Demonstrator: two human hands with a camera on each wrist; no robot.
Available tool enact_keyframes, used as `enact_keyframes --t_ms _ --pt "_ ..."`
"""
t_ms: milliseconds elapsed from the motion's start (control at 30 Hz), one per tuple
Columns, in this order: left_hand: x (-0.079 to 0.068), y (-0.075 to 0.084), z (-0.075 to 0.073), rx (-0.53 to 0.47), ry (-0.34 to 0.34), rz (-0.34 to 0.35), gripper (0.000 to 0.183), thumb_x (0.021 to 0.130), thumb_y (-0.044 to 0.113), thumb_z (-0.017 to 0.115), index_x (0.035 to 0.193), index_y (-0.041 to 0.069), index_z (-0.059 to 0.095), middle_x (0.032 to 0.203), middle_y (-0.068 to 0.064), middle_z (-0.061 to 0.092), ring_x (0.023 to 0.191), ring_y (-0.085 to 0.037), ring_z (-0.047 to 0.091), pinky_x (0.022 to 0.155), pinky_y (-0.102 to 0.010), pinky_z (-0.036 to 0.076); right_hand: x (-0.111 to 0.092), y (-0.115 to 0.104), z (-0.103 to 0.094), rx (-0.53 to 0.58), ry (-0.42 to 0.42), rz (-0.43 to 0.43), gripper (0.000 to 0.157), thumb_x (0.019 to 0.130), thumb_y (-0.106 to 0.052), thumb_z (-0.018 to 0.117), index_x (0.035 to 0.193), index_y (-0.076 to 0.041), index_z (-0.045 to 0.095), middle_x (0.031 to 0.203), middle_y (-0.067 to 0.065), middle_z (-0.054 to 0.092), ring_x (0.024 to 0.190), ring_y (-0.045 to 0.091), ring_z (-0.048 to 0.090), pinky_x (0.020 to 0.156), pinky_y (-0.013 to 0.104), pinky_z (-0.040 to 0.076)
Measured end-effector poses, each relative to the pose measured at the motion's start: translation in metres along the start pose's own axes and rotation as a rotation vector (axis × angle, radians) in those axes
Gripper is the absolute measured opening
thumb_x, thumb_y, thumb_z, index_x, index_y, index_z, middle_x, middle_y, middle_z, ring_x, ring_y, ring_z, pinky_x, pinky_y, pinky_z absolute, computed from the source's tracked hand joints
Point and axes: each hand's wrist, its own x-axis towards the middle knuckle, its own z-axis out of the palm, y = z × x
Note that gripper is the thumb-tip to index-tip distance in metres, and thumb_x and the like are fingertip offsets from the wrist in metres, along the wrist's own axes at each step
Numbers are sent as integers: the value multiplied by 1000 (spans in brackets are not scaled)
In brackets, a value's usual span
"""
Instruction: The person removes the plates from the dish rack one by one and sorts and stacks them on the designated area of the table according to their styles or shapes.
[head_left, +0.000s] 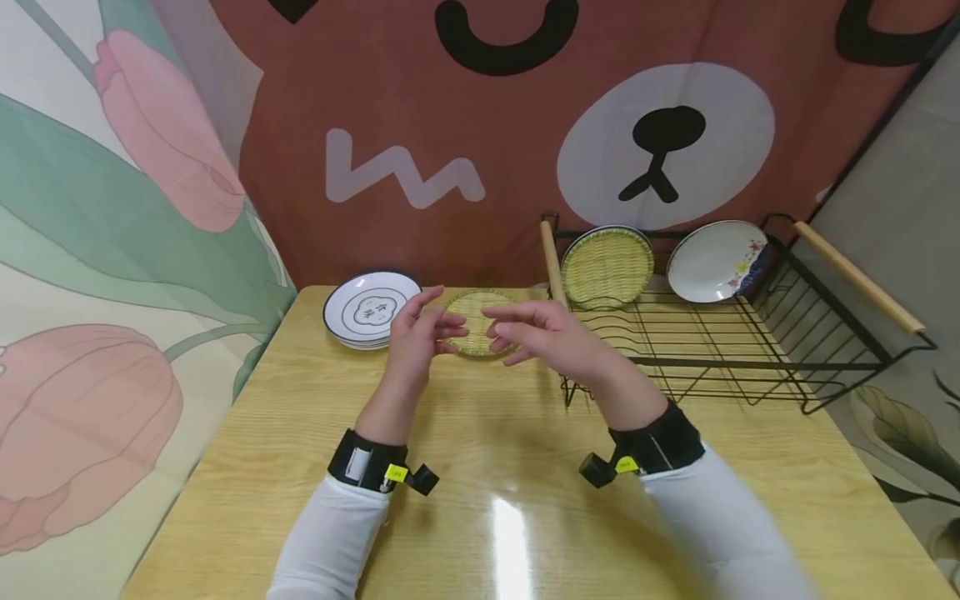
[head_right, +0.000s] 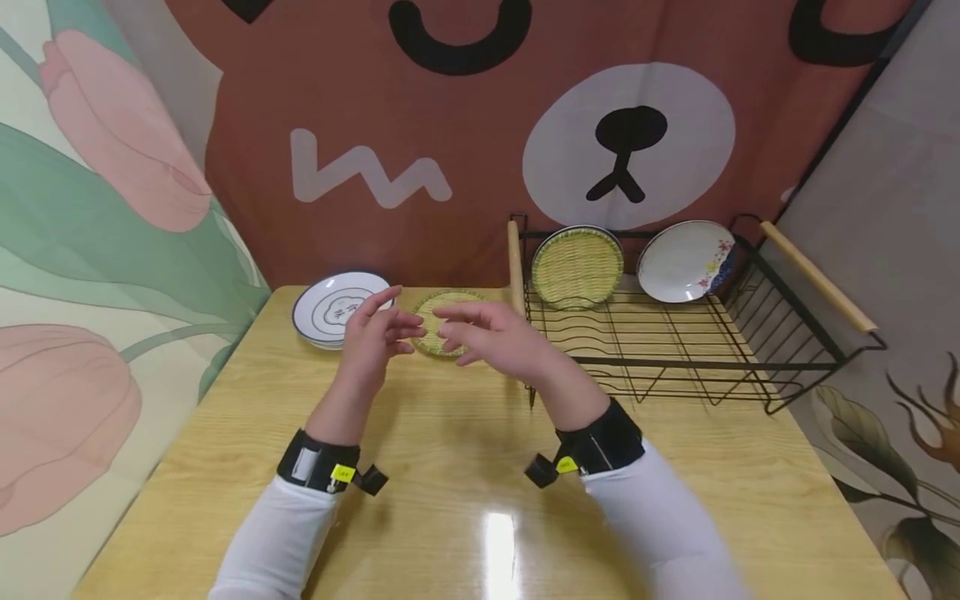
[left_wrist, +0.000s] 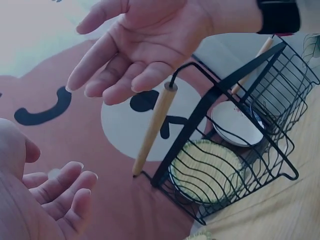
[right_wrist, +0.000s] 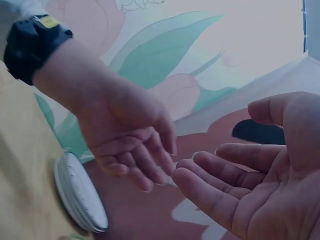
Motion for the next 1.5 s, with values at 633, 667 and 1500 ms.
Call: enact_keyframes --t_ms 633,667,1500 --pt "-23 22 15 -16 -56 31 44 104 16 53 148 23 54 116 -14 77 97 -16 76 70 -29 60 43 -49 -106 -521 86 157 56 106 -41 52 156 -16 46 160 10 47 153 30 37 124 56 30" --pt "-24 22 16 -17 -63 27 45 104 16 53 149 23 53 120 -16 75 98 -16 76 71 -29 60 46 -49 -112 -535 91 181 58 106 -43 51 157 -17 43 162 10 44 154 30 35 124 56 29" --pt "-23 5 24 16 -182 -23 55 103 20 55 156 28 43 134 -25 67 116 -33 72 79 -34 61 68 68 -214 -843 304 450 55 102 -18 38 151 7 40 154 34 41 141 51 40 116 65 35"
